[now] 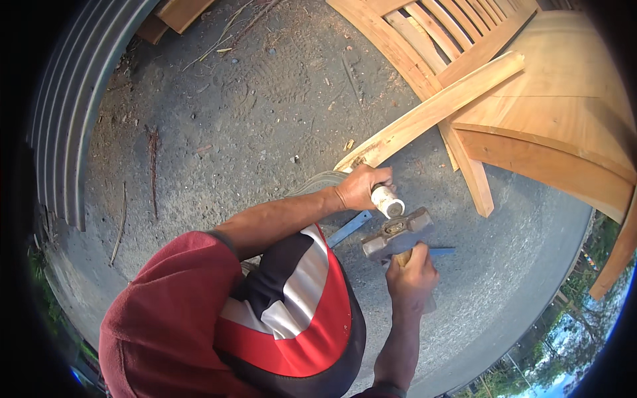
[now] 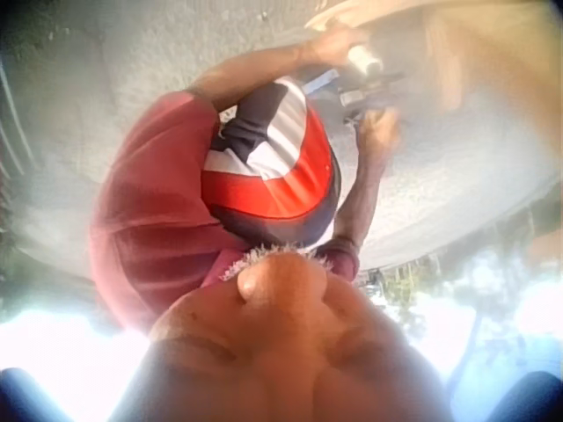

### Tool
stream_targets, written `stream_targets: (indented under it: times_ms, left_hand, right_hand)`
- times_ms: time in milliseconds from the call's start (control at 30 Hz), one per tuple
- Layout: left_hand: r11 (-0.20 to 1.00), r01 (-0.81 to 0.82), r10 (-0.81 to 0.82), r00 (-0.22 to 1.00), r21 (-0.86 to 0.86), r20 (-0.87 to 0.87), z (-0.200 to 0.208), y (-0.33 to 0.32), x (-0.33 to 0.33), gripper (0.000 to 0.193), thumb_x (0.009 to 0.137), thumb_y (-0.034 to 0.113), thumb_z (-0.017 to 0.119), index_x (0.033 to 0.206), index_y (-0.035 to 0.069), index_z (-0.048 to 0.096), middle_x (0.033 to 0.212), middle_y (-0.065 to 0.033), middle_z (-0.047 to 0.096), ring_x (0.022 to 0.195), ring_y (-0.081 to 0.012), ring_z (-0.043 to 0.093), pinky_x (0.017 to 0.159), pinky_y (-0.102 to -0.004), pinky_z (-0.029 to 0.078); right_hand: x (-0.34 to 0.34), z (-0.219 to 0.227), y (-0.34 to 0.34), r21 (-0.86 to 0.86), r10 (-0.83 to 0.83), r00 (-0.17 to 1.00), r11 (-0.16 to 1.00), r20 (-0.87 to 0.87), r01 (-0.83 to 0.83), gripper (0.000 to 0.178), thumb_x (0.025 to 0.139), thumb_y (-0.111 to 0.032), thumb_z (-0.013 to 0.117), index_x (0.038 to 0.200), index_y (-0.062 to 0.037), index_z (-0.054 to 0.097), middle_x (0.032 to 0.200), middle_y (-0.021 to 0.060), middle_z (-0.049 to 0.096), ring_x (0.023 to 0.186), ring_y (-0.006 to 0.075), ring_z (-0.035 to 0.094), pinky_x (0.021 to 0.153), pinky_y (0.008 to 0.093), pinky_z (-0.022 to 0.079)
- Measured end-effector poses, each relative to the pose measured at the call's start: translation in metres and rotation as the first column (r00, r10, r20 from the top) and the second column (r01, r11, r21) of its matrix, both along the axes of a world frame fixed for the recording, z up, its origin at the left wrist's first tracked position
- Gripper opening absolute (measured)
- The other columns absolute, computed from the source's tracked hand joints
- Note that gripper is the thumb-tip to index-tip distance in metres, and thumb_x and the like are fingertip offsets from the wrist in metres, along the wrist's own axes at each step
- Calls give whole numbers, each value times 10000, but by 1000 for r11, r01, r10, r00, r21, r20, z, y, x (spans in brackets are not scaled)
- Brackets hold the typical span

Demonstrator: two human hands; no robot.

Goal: The person marks a wooden bench leg with a pen and square, then uses a hammer and a chisel to carve out a joint, striking the chisel repeatedly.

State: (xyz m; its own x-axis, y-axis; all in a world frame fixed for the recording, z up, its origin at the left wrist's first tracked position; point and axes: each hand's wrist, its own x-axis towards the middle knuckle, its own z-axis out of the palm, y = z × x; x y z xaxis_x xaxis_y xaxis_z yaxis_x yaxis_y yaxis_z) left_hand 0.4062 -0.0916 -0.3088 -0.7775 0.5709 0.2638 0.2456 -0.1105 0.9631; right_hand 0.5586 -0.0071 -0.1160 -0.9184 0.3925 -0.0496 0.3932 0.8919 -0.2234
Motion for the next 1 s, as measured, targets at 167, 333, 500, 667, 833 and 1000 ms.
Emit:
stream_targets:
  times_ms: [167, 333, 500, 667, 833, 1000]
  left_hand:
    - [995, 102, -101, 994, 6, -45, 3, -6, 12, 270, 819, 176, 761, 772, 73, 516, 663, -131, 610, 636, -345, 661, 567, -435, 492]
    - [990, 106, -103, 994, 95, -42, 4, 3, 8, 264, 812, 151, 745, 761, 76, 498, 659, -123, 597, 621, -353, 636, 563, -445, 472]
    - [999, 41, -42, 998, -20, -37, -3, -5, 9, 280, 801, 166, 781, 762, 73, 520, 625, -136, 581, 609, -341, 655, 558, -429, 502]
    - [991, 115, -116, 993, -64, -13, 9, 10, 9, 267, 703, 178, 788, 869, 75, 606, 761, -159, 691, 734, -382, 693, 659, -465, 538]
    - [993, 109, -111, 993, -38, -46, 7, 12, -3, 299, 706, 184, 816, 860, 77, 583, 741, -146, 669, 706, -357, 688, 614, -445, 523]
    - [960, 198, -224, 968, -199, -117, 5, 9, 12, 293, 712, 175, 784, 826, 63, 538, 706, -134, 628, 672, -361, 661, 602, -464, 508]
  right_hand:
    - [-34, 111, -22, -310, -315, 616, 943, -722, 119, 244, 927, -50, 614, 945, -35, 371, 669, 43, 446, 541, 105, 487, 491, 252, 428]
    - [-5, 33, -13, -153, -130, 868, 986, -479, 63, 219, 899, -77, 648, 986, -47, 450, 668, 71, 491, 545, 155, 485, 523, 344, 461]
    - [-17, 39, -11, -120, -134, 954, 987, -270, 104, 214, 914, -84, 650, 951, -21, 448, 713, 83, 540, 554, 157, 519, 553, 337, 472]
    - [-32, 129, -11, -164, -138, 329, 985, -934, -52, 146, 958, -54, 557, 987, -57, 414, 622, 40, 397, 515, 147, 423, 493, 294, 418]
    - [11, -24, 11, -240, -123, 805, 970, -581, -26, 224, 922, -73, 623, 957, -55, 403, 727, 52, 500, 550, 196, 547, 587, 356, 510]
    - [46, 8, 20, -137, -192, 979, 974, -62, 183, 271, 901, -117, 704, 836, -54, 448, 755, 56, 531, 549, 228, 569, 594, 372, 492]
